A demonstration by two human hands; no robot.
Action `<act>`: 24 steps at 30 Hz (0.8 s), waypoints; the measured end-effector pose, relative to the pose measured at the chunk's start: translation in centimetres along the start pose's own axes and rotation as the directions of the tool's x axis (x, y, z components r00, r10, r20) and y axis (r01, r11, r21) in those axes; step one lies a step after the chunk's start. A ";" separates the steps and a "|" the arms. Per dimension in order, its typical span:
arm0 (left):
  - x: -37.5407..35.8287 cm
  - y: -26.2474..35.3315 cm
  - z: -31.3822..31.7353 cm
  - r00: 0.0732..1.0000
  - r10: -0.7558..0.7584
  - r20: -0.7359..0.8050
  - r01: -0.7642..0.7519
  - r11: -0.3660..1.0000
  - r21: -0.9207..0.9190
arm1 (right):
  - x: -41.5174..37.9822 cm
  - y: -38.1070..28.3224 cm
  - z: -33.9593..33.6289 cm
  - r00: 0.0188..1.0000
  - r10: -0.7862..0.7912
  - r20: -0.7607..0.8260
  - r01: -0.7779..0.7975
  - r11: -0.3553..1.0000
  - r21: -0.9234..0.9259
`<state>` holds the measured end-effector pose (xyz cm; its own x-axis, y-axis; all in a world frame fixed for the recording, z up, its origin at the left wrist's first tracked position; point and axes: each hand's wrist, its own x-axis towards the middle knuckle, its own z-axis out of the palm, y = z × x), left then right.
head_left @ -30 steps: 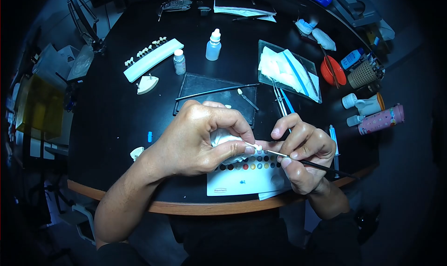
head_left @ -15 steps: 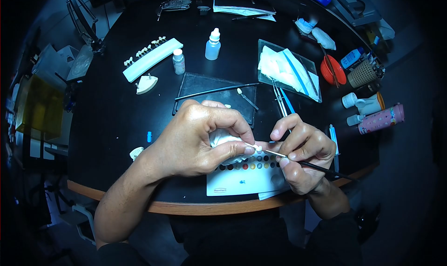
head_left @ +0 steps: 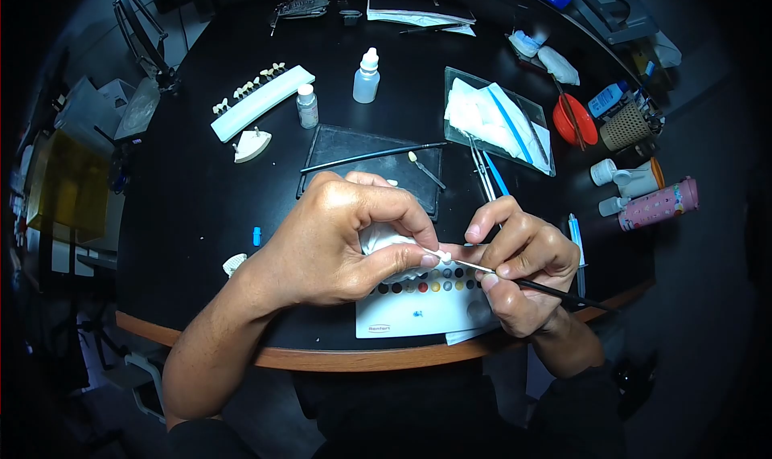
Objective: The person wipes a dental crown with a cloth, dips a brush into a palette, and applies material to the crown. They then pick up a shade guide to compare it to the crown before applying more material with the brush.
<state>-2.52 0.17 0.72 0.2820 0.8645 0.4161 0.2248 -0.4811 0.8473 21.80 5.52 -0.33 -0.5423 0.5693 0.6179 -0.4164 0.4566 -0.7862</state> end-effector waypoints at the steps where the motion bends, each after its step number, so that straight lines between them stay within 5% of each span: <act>1: 0.0 0.0 0.0 1.000 0.018 0.004 -0.018 1.000 0.014 | 0.0 0.0 0.1 1.000 0.010 -0.011 -0.010 1.000 0.021; 8: -0.2 -0.2 -0.2 0.991 0.130 0.041 -0.133 0.988 0.079 | -0.2 0.0 0.3 0.996 0.070 -0.058 -0.061 0.988 0.144; 24: -0.2 0.2 -0.3 0.989 0.130 0.066 -0.136 0.985 0.108 | 0.0 0.1 0.1 0.999 0.043 0.003 -0.043 0.998 0.055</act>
<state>-2.82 -0.02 0.93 0.3694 0.7834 0.4999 0.2835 -0.6073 0.7422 21.69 5.56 -0.42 -0.5623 0.5861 0.5834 -0.4322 0.3933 -0.8115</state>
